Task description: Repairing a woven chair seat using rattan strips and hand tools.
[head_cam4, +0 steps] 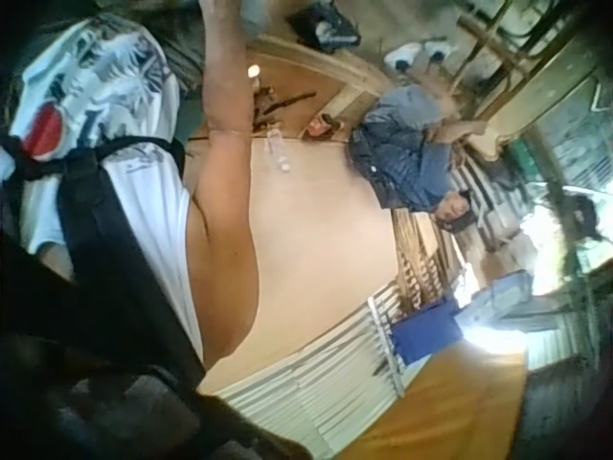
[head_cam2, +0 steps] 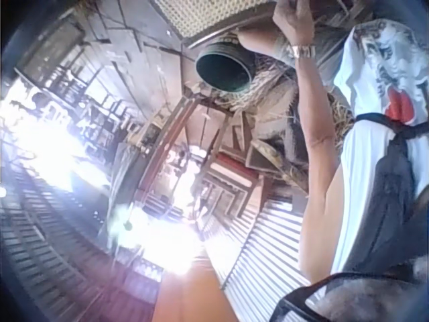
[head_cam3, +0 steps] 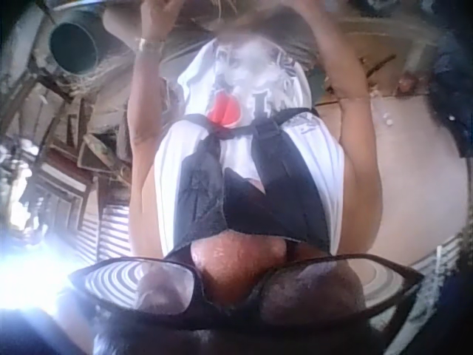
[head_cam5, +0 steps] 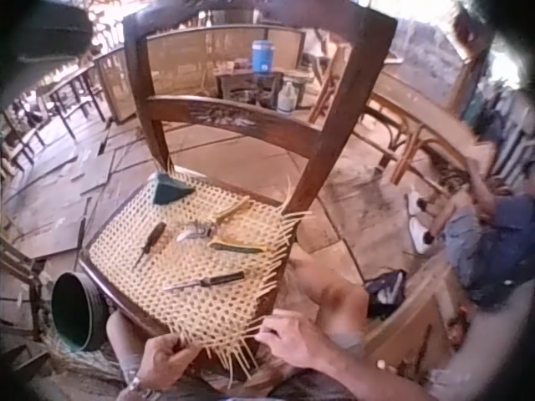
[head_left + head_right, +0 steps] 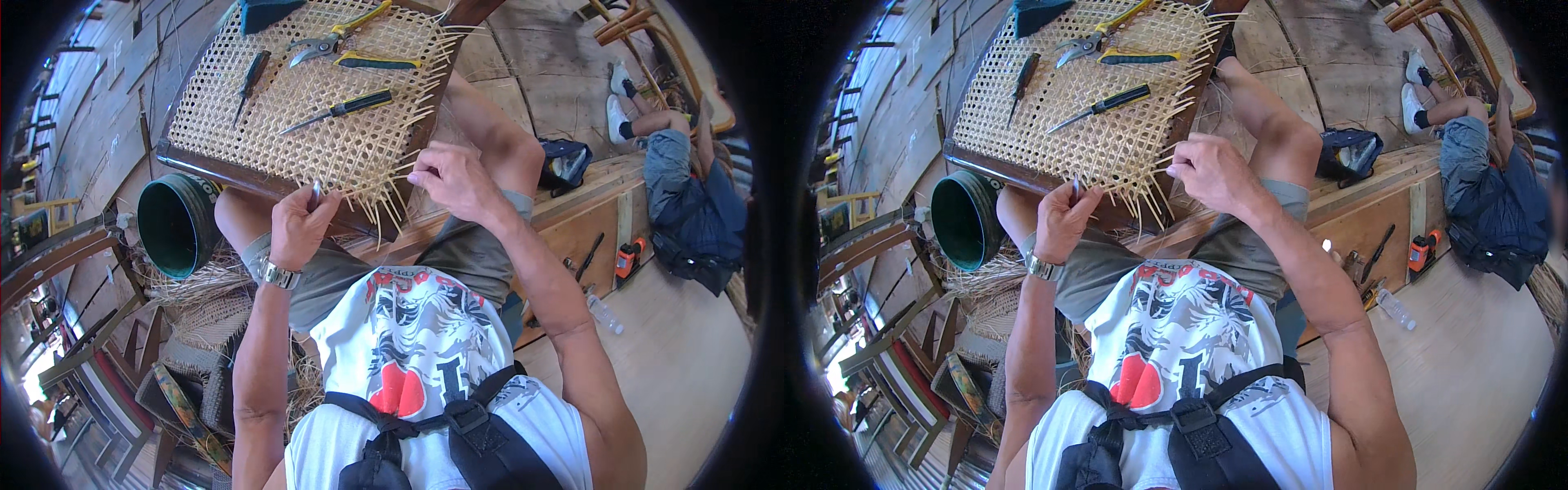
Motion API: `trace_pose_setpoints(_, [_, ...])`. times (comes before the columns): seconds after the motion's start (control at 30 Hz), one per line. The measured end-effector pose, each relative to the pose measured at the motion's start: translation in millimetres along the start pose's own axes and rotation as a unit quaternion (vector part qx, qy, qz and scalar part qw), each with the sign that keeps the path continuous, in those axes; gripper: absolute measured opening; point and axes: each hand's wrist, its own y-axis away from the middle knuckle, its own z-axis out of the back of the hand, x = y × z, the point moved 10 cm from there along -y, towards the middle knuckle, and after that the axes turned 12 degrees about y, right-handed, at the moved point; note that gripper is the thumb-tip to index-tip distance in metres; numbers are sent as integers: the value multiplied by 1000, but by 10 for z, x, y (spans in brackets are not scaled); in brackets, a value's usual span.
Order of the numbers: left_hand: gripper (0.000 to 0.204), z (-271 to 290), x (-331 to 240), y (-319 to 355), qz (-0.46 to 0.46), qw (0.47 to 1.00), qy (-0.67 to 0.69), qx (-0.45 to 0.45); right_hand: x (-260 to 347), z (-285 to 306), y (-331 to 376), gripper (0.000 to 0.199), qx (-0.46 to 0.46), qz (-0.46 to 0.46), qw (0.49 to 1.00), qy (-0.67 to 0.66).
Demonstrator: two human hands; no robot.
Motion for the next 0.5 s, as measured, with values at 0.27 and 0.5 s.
trace_pose_setpoints(0.27, [30,179,-196,119,63,996,30,62,61,354,-66,21,-17,-60,995,80])
trace_pose_setpoints(0.5, [32,135,-1381,615,-235,940,-248,11,925,-407,-356,22,239,139,928,-251])
